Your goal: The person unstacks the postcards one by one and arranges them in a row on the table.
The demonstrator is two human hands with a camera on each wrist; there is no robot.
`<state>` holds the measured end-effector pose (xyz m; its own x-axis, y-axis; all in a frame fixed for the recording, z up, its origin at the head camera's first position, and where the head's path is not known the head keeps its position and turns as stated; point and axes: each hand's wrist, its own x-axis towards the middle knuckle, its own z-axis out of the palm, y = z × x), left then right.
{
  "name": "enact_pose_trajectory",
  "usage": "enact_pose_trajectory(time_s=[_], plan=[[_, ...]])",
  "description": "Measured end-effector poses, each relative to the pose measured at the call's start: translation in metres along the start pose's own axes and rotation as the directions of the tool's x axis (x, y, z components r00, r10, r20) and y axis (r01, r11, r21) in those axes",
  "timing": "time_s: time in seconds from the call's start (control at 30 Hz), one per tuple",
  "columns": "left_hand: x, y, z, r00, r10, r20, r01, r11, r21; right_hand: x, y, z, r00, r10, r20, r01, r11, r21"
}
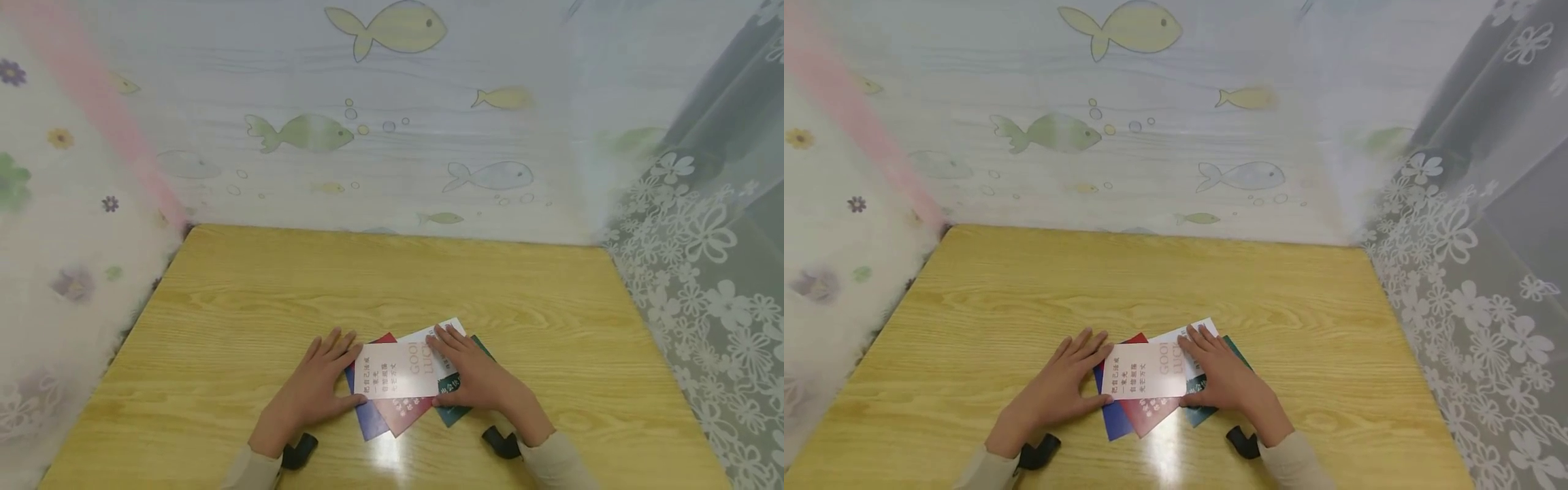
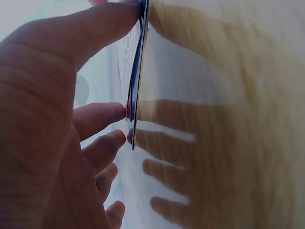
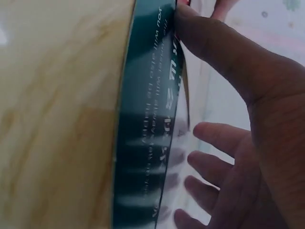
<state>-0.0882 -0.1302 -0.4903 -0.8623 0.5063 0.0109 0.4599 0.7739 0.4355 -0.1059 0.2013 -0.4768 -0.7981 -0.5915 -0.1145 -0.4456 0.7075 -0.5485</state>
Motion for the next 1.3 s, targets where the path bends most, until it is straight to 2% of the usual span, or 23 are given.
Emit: enact_pose_trajectory(time_s=[0.13, 0.5, 0.73, 0.93, 1.3], plan=[[0.001, -0.002, -0.001, 1.0, 0.004, -0.001, -0.004, 1.0, 0.003, 0.002, 0.002, 0.001, 0.999, 0.024, 0.034, -0.025, 0.999, 0.039], [0.009, -0.01, -0.003, 0.999, 0.0, 0.033, 0.0, 1.0, 0.007, 0.012, 0.007, -0.001, 0.999, 0.019, 0.033, -0.021, 0.999, 0.043], [0.015, -0.013, -0.007, 0.999, -0.01, 0.033, 0.01, 1.0, -0.008, 0.02, 0.01, -0.003, 1.0, 0.019, 0.021, -0.02, 0.999, 0.035], [0.021, -0.016, -0.01, 0.997, -0.035, 0.065, 0.035, 0.999, 0.003, 0.026, 0.013, -0.004, 1.0, 0.02, 0.011, -0.02, 0.999, 0.025], [0.031, -0.021, -0.015, 0.998, -0.023, 0.062, 0.024, 0.999, -0.03, 0.03, 0.014, -0.004, 1.0, 0.014, -0.019, -0.013, 1.0, 0.023]])
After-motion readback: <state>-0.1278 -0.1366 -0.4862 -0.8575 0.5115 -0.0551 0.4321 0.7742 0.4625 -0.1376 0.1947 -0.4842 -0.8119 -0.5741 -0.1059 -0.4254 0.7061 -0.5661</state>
